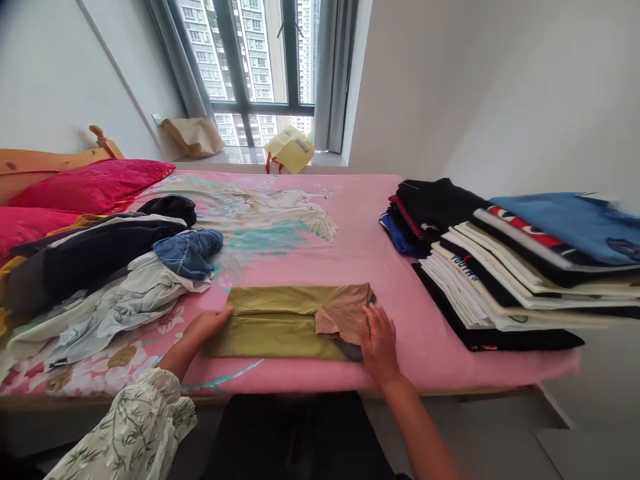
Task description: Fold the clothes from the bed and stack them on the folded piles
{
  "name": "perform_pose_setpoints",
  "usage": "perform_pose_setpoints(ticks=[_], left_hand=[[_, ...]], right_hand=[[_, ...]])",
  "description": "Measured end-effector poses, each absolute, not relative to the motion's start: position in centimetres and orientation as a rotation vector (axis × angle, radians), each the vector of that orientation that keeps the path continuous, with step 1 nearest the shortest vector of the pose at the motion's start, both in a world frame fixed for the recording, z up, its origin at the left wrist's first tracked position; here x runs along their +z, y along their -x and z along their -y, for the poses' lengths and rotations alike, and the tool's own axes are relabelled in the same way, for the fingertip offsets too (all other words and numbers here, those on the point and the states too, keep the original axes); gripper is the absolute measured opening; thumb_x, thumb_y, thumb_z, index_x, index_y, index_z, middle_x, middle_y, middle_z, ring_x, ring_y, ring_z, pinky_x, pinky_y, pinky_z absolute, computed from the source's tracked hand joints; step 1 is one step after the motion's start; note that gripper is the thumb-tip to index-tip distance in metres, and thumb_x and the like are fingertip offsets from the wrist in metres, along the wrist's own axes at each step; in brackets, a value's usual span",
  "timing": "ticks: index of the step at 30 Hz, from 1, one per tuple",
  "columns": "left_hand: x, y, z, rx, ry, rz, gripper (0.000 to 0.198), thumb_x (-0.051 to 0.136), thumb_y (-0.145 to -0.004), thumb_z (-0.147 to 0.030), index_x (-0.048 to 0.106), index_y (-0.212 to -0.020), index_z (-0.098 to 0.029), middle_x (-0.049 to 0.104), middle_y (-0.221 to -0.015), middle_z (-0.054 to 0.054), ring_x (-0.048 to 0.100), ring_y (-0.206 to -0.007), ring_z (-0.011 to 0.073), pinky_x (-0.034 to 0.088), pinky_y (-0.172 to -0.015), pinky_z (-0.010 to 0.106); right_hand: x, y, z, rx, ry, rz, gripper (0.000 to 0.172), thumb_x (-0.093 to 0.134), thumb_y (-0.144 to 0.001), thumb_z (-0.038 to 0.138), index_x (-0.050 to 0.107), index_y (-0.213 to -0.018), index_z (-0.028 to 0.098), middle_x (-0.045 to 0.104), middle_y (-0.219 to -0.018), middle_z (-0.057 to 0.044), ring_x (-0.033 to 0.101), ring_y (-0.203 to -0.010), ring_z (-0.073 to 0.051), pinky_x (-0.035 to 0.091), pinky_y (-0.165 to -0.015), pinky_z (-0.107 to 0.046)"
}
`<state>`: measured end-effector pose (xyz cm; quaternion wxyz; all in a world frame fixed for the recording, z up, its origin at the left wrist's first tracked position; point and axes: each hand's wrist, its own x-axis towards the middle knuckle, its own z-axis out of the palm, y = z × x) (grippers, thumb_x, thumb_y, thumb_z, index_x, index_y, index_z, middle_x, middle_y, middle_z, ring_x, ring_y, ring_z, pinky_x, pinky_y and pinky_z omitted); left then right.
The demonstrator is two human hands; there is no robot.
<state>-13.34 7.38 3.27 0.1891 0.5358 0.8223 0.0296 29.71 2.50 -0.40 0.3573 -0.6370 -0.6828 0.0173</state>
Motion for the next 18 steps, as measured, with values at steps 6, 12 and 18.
perform_pose_setpoints(ticks=[6,12,18], left_hand=[[2.4,13.3,-7.7,0.225,-1.605,-2.254,0.058,0.024,-0.082,-0.061,0.064,-0.079,-0.02,0.07,-0.081,0.008,0.065,-0.083,0.0265,0.044,-0.064,0.03],[2.4,13.0,-8.1,0.204,-1.638,-2.314,0.056,0.027,-0.08,-0.062,0.064,-0.081,-0.02,0.07,-0.087,0.014,0.064,-0.088,0.0326,0.044,-0.068,0.035],[3.4,12.4,-7.8,0.395,-1.603,-2.303,0.046,0.04,-0.078,-0.059,0.066,-0.076,-0.021,0.07,-0.07,0.008,0.066,-0.073,0.0289,0.048,-0.062,0.034]], right_hand=[[-4.2,-41.0,-1.8,-0.306,1.876,1.657,0.04,0.035,-0.092,0.037,0.059,-0.11,0.011,0.061,-0.115,-0.018,0.05,-0.113,-0.028,0.037,-0.097,-0.045],[-4.4,-40.9,-1.4,-0.383,1.974,1.602,0.034,0.043,-0.089,0.032,0.059,-0.113,0.014,0.059,-0.121,-0.014,0.047,-0.117,-0.026,0.031,-0.101,-0.044],[-4.2,-40.9,-1.4,-0.324,1.973,1.533,0.032,0.046,-0.086,0.029,0.059,-0.112,0.016,0.058,-0.124,-0.011,0.044,-0.12,-0.025,0.026,-0.105,-0.044]])
